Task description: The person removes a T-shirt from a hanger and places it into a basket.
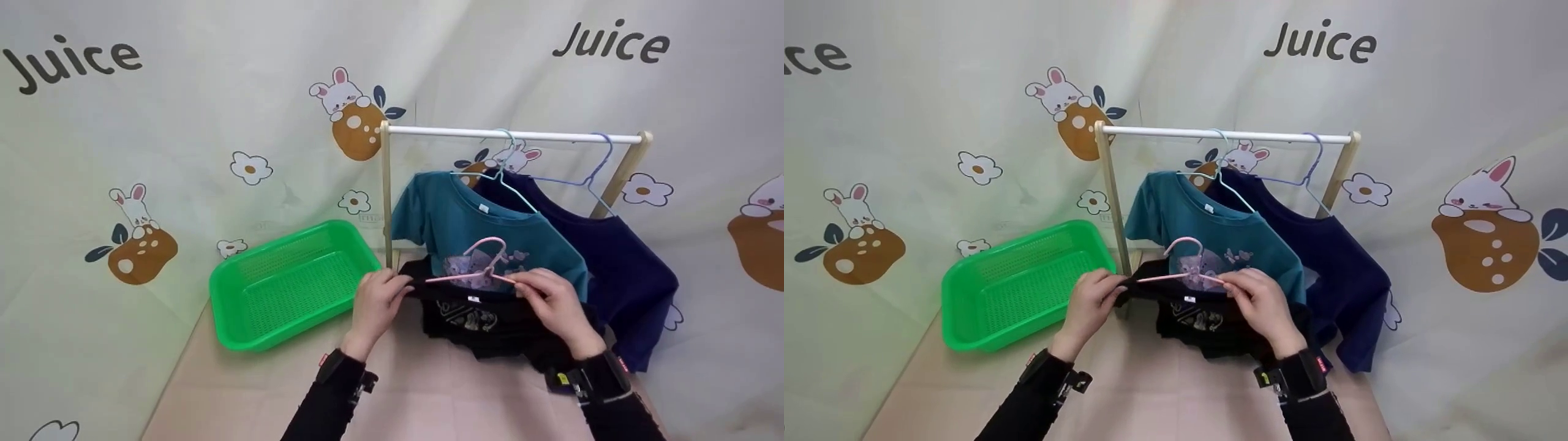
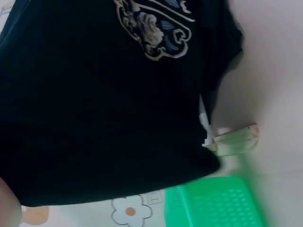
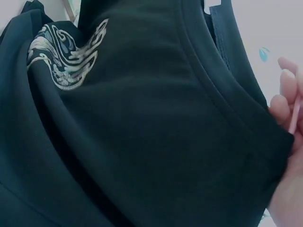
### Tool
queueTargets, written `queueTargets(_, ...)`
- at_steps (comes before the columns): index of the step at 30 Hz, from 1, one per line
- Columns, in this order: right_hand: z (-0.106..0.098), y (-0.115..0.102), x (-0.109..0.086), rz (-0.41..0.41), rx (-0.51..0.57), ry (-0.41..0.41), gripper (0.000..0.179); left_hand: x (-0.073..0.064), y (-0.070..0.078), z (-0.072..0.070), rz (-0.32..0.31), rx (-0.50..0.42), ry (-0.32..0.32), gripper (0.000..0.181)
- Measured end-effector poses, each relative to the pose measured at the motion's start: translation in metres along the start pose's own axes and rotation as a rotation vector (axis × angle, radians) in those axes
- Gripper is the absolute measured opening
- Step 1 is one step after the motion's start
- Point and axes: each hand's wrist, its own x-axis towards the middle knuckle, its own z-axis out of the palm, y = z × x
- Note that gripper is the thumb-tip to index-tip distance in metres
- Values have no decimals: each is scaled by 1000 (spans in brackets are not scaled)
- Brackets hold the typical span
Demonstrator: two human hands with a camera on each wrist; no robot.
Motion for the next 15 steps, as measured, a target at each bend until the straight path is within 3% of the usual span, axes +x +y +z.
queueTargets(7, 0, 1, -1, 74, -65, 106, 19, 6, 1, -16, -52, -85, 102, 6)
queueTargets(15, -2, 6, -6, 155, -122, 179, 15, 5, -2, -33, -263, -207, 167, 6)
